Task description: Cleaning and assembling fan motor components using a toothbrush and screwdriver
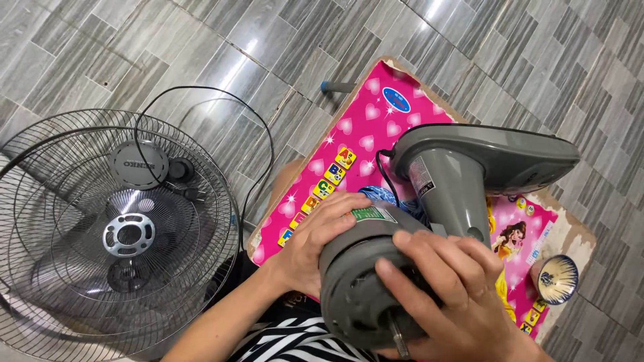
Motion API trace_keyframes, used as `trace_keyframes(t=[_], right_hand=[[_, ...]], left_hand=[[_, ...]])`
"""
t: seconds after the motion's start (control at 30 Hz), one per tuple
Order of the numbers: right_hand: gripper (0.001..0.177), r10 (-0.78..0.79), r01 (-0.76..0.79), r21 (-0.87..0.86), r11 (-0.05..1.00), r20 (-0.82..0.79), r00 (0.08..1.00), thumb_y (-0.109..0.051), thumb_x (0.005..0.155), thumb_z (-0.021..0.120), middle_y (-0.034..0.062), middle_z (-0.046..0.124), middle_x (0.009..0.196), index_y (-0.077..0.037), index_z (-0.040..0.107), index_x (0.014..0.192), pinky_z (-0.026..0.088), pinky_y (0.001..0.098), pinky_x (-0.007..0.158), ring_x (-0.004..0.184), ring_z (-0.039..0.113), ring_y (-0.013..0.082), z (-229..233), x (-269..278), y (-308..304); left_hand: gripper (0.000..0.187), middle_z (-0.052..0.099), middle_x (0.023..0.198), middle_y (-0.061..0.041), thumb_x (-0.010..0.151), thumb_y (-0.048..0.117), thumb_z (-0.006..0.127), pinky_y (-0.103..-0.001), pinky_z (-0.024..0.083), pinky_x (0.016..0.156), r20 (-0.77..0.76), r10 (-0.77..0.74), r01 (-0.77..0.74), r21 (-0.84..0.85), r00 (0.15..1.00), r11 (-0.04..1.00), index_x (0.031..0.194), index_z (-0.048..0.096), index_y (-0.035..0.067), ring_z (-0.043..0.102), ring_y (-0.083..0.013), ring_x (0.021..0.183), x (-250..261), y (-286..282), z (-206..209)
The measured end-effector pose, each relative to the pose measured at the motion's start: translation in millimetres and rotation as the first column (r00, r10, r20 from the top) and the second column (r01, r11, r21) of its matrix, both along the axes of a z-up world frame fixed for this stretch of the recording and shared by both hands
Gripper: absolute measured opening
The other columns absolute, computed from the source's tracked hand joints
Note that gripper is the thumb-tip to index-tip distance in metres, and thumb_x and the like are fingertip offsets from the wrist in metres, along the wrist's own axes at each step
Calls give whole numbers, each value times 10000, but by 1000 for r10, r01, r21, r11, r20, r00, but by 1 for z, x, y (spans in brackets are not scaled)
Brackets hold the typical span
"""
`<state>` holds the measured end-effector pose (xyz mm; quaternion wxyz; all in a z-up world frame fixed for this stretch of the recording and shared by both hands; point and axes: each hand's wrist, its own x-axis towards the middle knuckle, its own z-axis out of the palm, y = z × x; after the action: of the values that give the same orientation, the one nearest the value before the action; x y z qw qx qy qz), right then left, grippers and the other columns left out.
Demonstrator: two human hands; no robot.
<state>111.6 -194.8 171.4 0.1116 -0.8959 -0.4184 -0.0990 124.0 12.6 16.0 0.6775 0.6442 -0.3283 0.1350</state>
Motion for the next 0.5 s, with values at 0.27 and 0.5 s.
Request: trace_keyframes(t=[0.27, 0.5], right_hand=[[873, -44, 43, -47, 998, -32, 999, -790, 748, 783, 123, 520, 1433, -176, 609, 1343, 350, 467, 1055, 1241, 524, 248, -2, -3, 0], [909, -141, 139, -64, 988, -29, 990, -814, 706, 772, 162, 515, 1446, -180, 623, 1339, 330, 483, 1049, 1235, 504, 277, -5, -10, 8]], left_hand=[[965, 492, 1499, -200, 770, 346, 897, -639, 438, 1241, 31, 29, -29, -9, 999, 1000, 1506, 305, 151, 582, -423, 1374, 0, 0, 0], [932, 504, 1486, -204, 774, 298, 898, -636, 436, 1247, 31, 37, -36, -19, 999, 999, 1490, 321, 143, 582, -415, 1374, 0, -1, -2]])
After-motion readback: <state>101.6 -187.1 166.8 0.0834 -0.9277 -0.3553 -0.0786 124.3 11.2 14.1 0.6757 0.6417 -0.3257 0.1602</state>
